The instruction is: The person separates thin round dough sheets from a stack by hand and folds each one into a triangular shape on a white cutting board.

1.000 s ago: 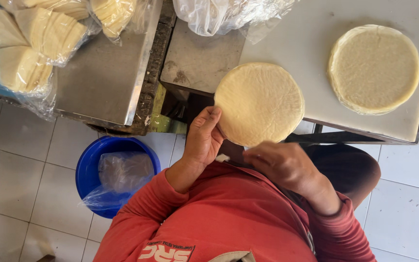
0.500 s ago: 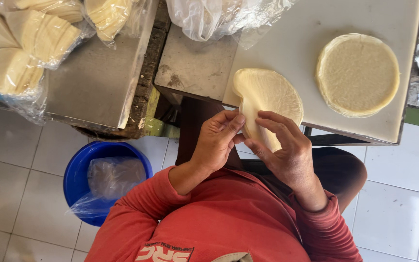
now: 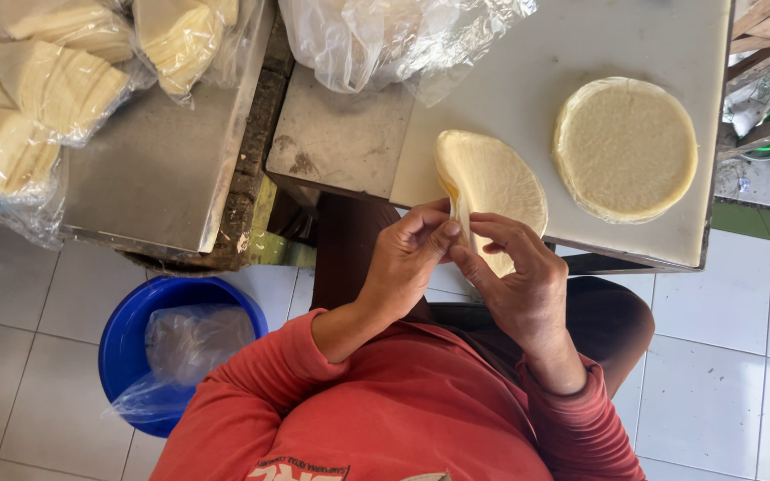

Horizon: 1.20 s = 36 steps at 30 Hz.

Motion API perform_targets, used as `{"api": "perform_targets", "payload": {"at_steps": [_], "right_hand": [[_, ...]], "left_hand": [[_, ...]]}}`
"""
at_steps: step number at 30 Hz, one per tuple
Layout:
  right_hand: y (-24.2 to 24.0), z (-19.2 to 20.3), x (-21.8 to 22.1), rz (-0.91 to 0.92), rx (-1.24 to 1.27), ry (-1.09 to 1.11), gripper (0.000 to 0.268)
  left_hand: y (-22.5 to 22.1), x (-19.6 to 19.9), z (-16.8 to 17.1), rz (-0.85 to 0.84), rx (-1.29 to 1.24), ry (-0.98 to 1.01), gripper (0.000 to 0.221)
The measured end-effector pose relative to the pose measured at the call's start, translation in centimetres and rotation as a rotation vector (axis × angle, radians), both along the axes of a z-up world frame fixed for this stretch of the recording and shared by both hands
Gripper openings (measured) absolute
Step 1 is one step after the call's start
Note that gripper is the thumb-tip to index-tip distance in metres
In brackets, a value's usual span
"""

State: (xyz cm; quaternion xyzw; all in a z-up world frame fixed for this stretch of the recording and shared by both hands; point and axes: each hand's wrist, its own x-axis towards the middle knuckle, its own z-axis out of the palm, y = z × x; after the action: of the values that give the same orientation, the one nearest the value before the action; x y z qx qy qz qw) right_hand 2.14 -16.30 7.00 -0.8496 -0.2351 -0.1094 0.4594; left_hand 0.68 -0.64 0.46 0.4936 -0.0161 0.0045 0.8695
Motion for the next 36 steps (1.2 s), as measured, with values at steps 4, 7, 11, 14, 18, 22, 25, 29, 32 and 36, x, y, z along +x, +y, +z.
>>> {"api": "perform_targets", "payload": {"at_steps": [4, 7, 11, 14, 18, 22, 25, 29, 32, 36], "right_hand": [[-0.6, -0.3, 0.1, 0.026, 0.173, 0.223, 0.019], [-1.1, -1.1, 0.4, 0.047, 0.295, 0.391, 0.016], [-1.3, -2.4, 0.9, 0.106, 0.476, 0.506, 0.016], [-1.0, -3.2, 0.9, 0.118, 0.488, 0.513, 0.016], [-0.5, -3.5, 0.9, 0.047, 0.301, 0.391, 0.016], [0.2, -3.5, 1.7, -0.239, 0.101, 0.332, 0.021], [1.0, -3.7, 1.9, -0.262, 0.072, 0.176, 0.02], [2.6, -4.0, 1.6, -0.169, -0.072, -0.107, 0.027], [3.1, -4.3, 1.6, -0.145, -0.065, -0.193, 0.022], [3.1, -4.4, 2.5, -0.217, -0.112, -0.198, 0.012]], "left_hand": [[-0.1, 0.3, -0.2, -0.025, 0.015, -0.025, 0.031], [0.0, 0.4, -0.5, -0.024, 0.047, -0.031, 0.029], [0.0, 0.3, -0.6, -0.014, 0.036, -0.012, 0.028], [-0.1, 0.1, -0.8, -0.001, -0.016, 0.071, 0.029], [0.1, 0.1, -1.4, 0.057, 0.128, -0.003, 0.022], [0.3, 0.8, -2.2, 0.117, 0.068, 0.031, 0.015], [-0.1, 1.1, -2.8, 0.163, 0.0, 0.098, 0.014], [-0.2, 1.5, -3.3, 0.168, -0.131, 0.191, 0.02], [0.1, 1.7, -3.7, 0.125, -0.159, 0.105, 0.009], [0.6, 1.5, -3.7, 0.122, -0.089, 0.08, 0.016]]}}
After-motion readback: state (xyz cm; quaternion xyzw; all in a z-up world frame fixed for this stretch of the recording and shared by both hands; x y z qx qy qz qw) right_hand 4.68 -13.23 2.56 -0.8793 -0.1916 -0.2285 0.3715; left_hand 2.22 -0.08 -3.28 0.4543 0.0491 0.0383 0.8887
